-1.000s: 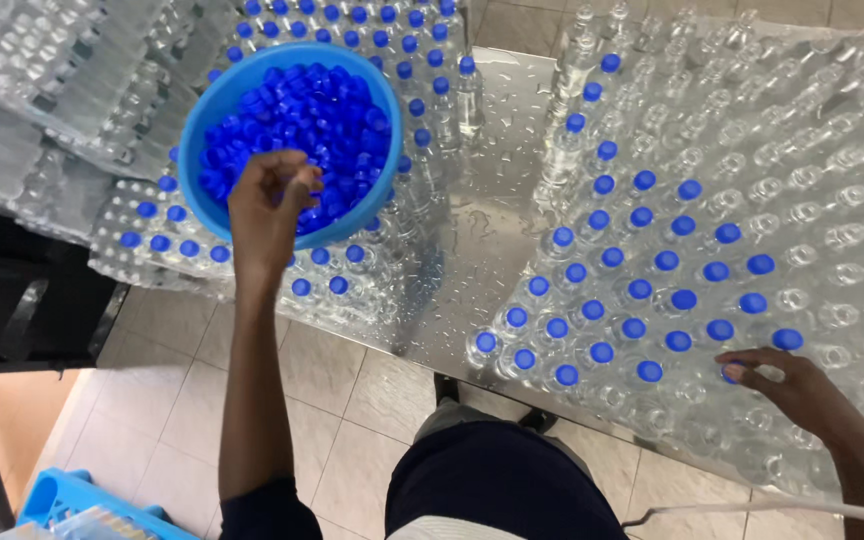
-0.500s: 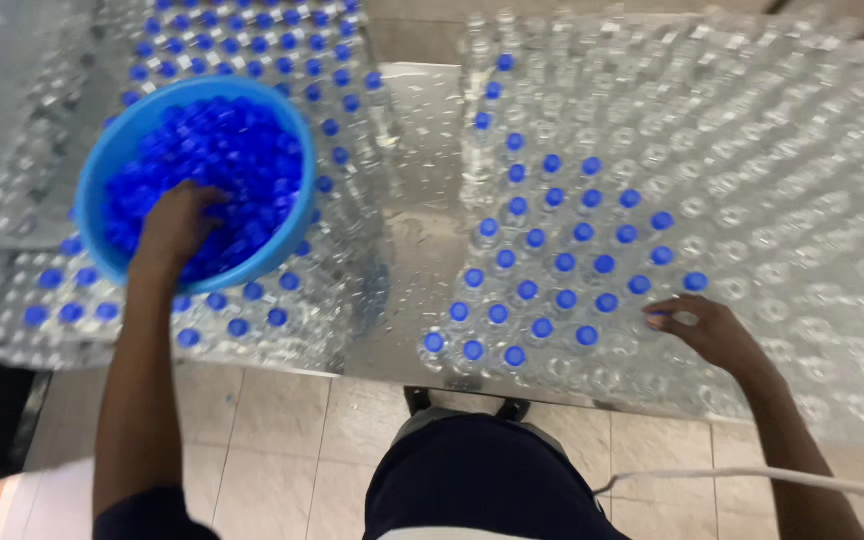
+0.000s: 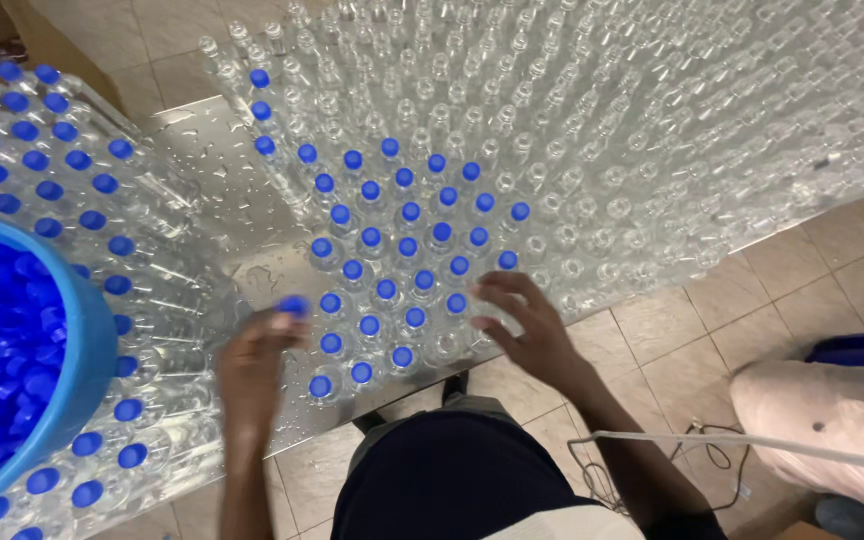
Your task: The person takes blue bottle caps from a blue basin and screws them onto clear plastic bottles arranged on a metal table. The person repeatedly picks up caps and secures them onto the bottle openings.
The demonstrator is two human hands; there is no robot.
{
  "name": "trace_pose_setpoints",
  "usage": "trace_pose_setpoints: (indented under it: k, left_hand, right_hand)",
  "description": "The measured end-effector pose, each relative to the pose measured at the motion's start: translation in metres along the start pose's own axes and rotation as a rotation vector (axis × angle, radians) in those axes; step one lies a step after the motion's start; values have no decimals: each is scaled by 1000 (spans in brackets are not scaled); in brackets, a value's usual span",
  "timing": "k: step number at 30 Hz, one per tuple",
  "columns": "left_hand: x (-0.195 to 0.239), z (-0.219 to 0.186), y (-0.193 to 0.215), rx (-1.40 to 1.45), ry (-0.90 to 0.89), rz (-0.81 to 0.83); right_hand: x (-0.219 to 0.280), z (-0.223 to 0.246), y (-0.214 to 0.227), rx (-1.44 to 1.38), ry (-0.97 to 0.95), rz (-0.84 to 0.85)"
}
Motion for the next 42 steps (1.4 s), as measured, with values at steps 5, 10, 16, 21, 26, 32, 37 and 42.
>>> trace_pose_setpoints:
  k: [5,10,16,21,26,32,37,42]
  left_hand:
    - [40,19,-155,302,123,515]
    - [50,50,-197,394,183,738]
    - [55,17,-149,315,150,707]
    - [51,9,-95,233,308,497]
    - [50,11,-27,268,434,190]
    - [29,-29,80,201,264,-153]
    - [-25,-51,186,-71,-41,-433]
    - [-100,59,285,-480,-134,-348]
  right_hand:
    - [2,25,-26,68,136,65]
    - [13,-34,-13,23,59,99]
    - [-20,-160,33,460,-51,170]
    - [-24,-191,36,346,-125,322]
    - [-31,-198,47,105,-375,504]
    - [-58,-214,36,78,-563,786]
    - [-56,-230,42,84,-678,733]
    - [-46,-248,39,33,-628,676]
Point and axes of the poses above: each hand's wrist, its own x-axis away from the middle knuckle, its own y-axis out of the back of the hand, z = x × y, the point moved 3 cm from there along -x, towards the middle knuckle, and after that the axes turned 3 degrees about -z, right-handed, at the moved point
